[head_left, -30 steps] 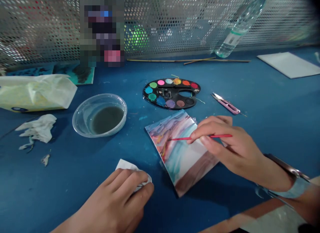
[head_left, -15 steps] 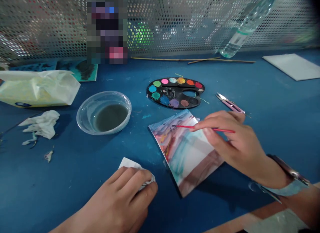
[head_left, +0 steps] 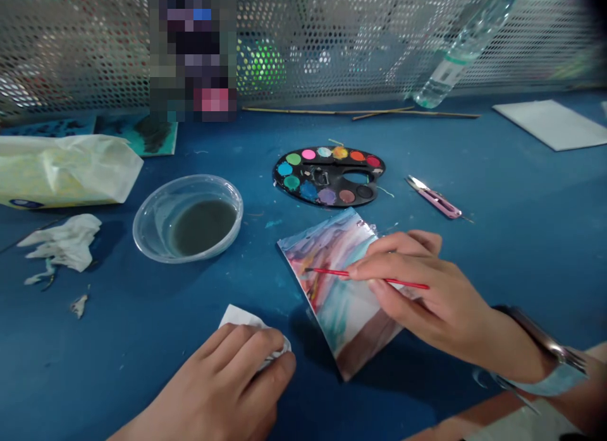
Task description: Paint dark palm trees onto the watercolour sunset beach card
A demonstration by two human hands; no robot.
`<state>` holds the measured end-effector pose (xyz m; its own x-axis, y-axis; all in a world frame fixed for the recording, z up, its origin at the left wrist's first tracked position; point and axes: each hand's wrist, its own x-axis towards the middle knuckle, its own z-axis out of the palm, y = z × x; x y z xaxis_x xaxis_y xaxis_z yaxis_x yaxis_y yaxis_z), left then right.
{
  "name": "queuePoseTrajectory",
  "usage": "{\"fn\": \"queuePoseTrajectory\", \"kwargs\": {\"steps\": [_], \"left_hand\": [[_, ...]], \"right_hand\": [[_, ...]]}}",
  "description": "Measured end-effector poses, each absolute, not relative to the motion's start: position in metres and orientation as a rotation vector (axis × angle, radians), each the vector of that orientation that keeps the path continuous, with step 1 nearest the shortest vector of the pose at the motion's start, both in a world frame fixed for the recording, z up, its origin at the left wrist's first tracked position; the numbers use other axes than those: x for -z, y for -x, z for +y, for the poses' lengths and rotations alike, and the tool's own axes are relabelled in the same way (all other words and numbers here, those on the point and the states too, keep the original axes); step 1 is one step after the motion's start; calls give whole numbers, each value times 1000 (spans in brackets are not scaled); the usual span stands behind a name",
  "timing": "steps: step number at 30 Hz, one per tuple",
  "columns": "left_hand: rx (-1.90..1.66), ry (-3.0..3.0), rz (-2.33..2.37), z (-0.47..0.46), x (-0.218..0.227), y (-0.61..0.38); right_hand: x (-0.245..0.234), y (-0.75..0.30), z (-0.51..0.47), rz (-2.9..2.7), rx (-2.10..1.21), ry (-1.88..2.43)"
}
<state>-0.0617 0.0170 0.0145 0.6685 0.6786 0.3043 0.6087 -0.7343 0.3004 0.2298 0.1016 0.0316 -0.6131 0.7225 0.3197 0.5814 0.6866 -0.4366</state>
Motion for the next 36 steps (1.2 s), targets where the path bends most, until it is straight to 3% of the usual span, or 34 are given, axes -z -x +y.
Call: {"fn": "queuePoseTrajectory", "kwargs": {"steps": [6,17,36], "left_hand": [[-655,-2735,1069,13,-12,65],[-592,-2713,1076,14,-14,62],[-666,-2730,1082,14,-11,63]], "right_hand": [[-34,-239,106,-2210,-125,1221],[-30,-220,96,-2439,-421,902],[-34,-221,92,-2445,-358,963]]}}
